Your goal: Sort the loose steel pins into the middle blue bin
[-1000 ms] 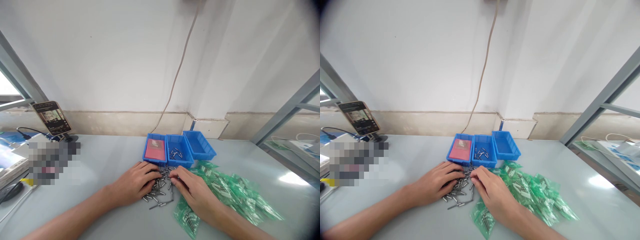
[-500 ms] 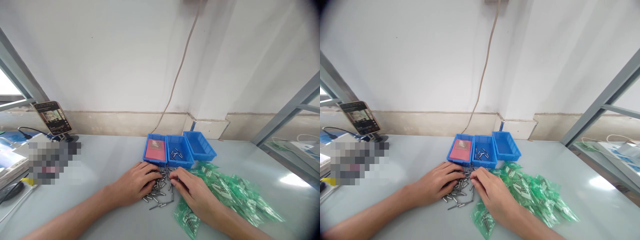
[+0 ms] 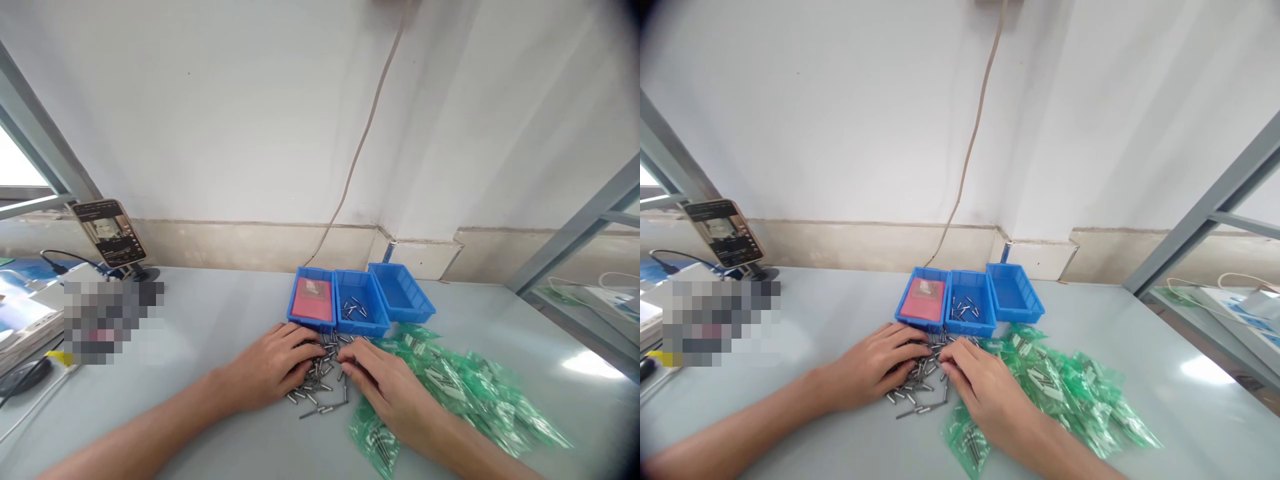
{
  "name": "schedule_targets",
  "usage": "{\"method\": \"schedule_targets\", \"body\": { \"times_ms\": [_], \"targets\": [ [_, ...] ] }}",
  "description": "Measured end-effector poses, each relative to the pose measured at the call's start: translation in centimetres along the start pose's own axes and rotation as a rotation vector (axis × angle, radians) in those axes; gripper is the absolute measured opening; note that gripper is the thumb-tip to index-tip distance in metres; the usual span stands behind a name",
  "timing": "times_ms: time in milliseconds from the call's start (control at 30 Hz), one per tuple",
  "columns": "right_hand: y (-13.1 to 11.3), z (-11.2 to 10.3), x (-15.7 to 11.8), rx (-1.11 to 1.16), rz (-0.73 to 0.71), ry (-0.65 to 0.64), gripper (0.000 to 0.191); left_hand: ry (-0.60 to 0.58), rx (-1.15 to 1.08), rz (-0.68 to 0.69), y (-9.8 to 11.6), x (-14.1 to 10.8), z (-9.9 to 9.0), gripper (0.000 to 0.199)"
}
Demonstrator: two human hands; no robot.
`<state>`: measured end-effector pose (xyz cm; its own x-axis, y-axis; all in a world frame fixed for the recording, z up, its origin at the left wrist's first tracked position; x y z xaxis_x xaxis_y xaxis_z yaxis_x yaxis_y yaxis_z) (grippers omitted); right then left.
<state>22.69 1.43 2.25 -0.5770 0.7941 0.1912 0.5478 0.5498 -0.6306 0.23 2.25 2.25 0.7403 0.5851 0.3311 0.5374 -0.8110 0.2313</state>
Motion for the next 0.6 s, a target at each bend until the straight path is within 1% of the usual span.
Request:
{"method": "schedule_targets", "body": {
  "times_ms": [333, 600],
  "targets": [
    [-0.12, -0.15, 0.09, -0.019, -0.011, 0.01, 0.021, 0.028, 0.0, 0.008, 0.03, -0.01, -0.12, 0.031],
    [-0.35, -0.1, 0.01, -0.027, -0.025, 0.002, 0.02, 0.024, 0.012, 0.004, 0.0, -0.09, -0.01, 0.031]
  ]
}}
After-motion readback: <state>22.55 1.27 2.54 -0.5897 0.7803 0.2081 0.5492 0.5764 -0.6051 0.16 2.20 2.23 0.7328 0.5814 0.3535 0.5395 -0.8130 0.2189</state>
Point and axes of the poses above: each hand's wrist, its own x-axis towards the middle knuckle, its own z-axis out of the palm, y = z × x, the point moved 4 cm from there along x, towards the middle knuckle, and after that the axes turned 3 degrees about x, right-handed, at the moved point
